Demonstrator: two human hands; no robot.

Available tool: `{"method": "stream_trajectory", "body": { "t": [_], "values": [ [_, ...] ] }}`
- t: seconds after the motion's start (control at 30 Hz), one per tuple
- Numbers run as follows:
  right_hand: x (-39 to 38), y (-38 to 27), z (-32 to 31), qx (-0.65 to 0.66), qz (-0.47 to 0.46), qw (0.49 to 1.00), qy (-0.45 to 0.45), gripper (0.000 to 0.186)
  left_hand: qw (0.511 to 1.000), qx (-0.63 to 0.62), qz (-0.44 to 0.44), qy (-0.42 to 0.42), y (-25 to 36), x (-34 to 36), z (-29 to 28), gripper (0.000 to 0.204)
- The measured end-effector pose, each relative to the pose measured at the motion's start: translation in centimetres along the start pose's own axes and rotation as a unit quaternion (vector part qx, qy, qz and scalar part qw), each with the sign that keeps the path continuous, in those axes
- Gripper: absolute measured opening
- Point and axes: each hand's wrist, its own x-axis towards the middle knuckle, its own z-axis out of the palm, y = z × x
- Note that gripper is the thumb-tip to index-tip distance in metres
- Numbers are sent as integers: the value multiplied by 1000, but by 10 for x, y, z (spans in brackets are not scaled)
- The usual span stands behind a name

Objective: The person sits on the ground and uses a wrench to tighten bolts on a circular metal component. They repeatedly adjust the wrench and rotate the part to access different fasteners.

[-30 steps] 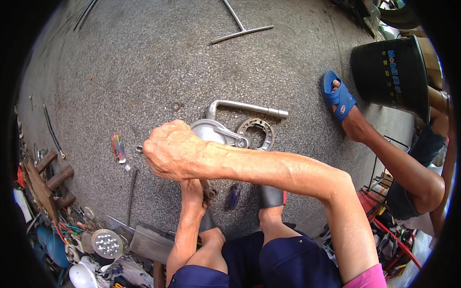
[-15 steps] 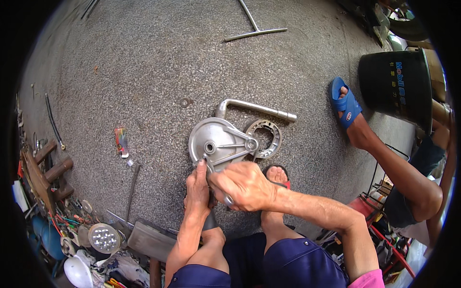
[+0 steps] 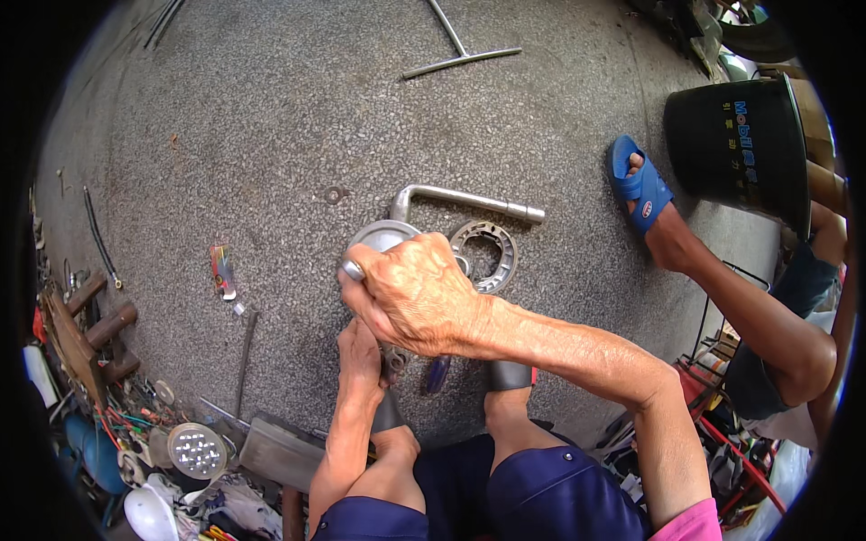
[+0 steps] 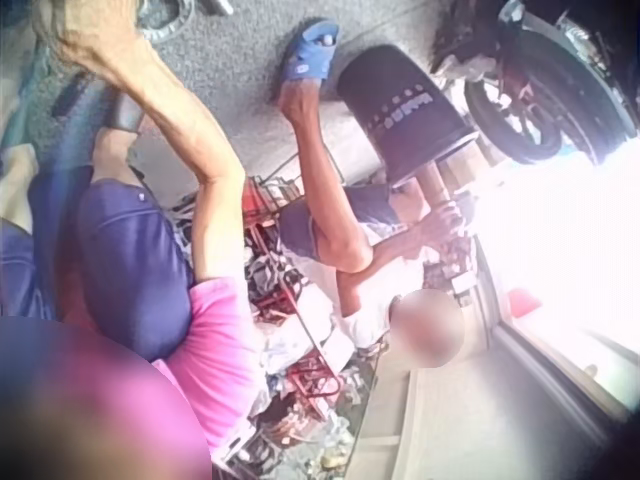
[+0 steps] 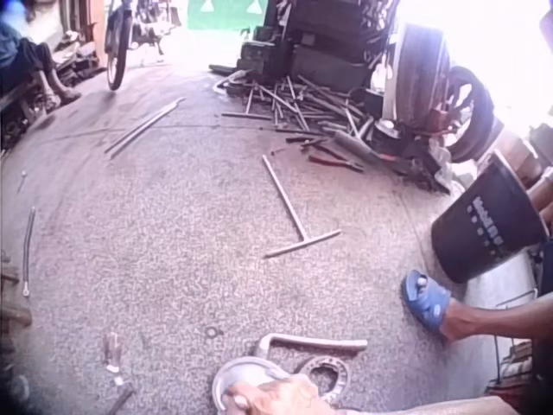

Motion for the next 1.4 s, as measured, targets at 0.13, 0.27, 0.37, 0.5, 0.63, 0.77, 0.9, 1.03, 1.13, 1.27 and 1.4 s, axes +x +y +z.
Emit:
{"method": "stream_trajectory", "body": {
  "t": [0.13, 0.27, 0.37, 0.5, 0.63, 0.77, 0.9, 1.03, 1.13, 1.27, 1.4],
  "values": [
    [18, -5, 2, -48, 9, 997, -64, 23, 1000, 11, 12, -18, -9, 2, -2, 52],
    [40, -1, 19, -62, -38, 993, -91, 22, 1000, 8, 13, -5, -8, 2, -5, 52],
    [67, 12, 30, -97, -84, 984, -125, 24, 999, 15, -31, 16, 6, -2, 4, 51],
    [78, -4, 41, -139, -62, 975, -164, 19, 998, 47, -48, 4, 2, 1, 1, 49],
    [41, -30, 44, -114, -75, 980, -143, 20, 993, 63, 103, -7, -50, 11, -10, 43],
    [-29, -20, 33, -99, -95, 988, -68, 43, 996, -37, 66, -49, -27, 4, -9, 37],
    [-112, 33, 45, -93, -225, 970, -4, 47, 999, 37, -20, 21, 6, -4, 5, 54],
    [-121, 50, 35, -67, -196, 978, -17, 49, 995, 51, -79, 18, 18, -8, 5, 54],
    [-106, 20, 21, 7, -132, 991, 1, 41, 998, 18, 55, 21, -11, 6, 0, 53],
    [-62, -11, -30, -75, -39, 995, 44, 30, 999, -7, -41, -3, 16, -6, 7, 53],
    [-1, -10, -43, -213, -110, 967, 87, 23, 994, 90, 24, 57, -8, 1, 2, 54]
  ]
}}
